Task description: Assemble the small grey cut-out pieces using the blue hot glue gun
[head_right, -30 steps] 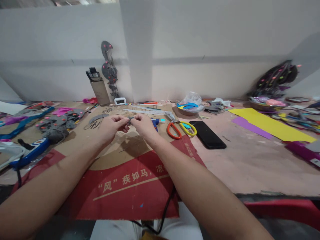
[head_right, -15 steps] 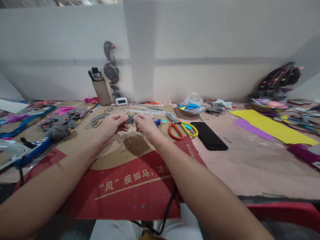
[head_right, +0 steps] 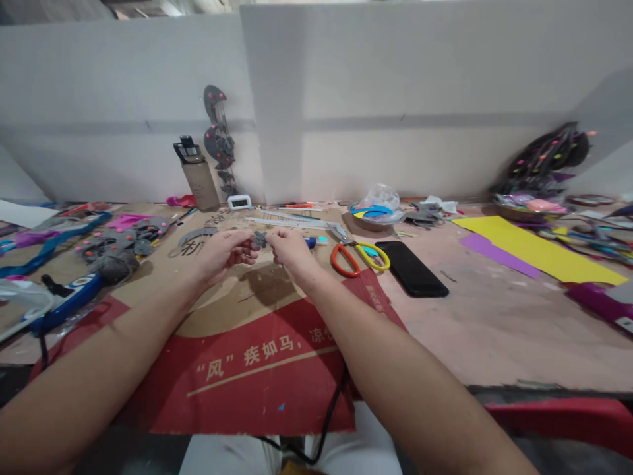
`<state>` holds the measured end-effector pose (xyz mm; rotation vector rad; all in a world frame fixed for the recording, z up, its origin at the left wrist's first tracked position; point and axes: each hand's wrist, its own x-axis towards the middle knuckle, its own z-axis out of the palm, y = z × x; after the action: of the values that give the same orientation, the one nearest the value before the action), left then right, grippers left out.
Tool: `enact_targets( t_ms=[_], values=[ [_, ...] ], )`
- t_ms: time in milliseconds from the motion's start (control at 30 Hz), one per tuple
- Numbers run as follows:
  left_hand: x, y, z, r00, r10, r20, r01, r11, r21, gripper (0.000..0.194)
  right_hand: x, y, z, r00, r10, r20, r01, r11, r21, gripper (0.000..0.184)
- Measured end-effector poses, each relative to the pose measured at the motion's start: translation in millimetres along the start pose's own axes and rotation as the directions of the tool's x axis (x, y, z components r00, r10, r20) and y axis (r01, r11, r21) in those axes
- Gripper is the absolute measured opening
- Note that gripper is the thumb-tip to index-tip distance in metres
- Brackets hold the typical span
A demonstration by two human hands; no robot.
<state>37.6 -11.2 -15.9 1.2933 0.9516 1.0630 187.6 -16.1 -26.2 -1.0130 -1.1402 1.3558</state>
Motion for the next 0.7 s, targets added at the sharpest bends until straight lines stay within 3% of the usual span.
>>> enact_targets(
  t_ms=[200, 367, 500, 700],
  values=[
    [0, -5, -1.0, 0.999, 0.034, 0.012, -0.035, 0.997, 0.065, 0.023, -1, 1, 1, 0.999, -0.040, 0.021, 0.040, 0.999, 0.005, 0.016],
    [1, -3, -2.0, 0.996, 0.063, -0.064, -0.061, 0.998, 0.036, 0.020, 2, 6, 1, 0.980, -0.196, -0.022, 0.188, 0.965, -0.180, 0.021],
    [0, -2, -0.1, 0.989, 0.086, -0.117, -0.083, 0.996, 0.029, 0.019, 6, 9, 0, 0.965, -0.255, -0.057, 0.233, 0.939, -0.254, 0.018],
    [-1, -2, 0.2, 0.996, 0.080, -0.051, -0.076, 0.994, 0.072, 0.021, 7, 10, -1, 0.967, -0.255, -0.018, 0.241, 0.931, -0.275, 0.012]
  ],
)
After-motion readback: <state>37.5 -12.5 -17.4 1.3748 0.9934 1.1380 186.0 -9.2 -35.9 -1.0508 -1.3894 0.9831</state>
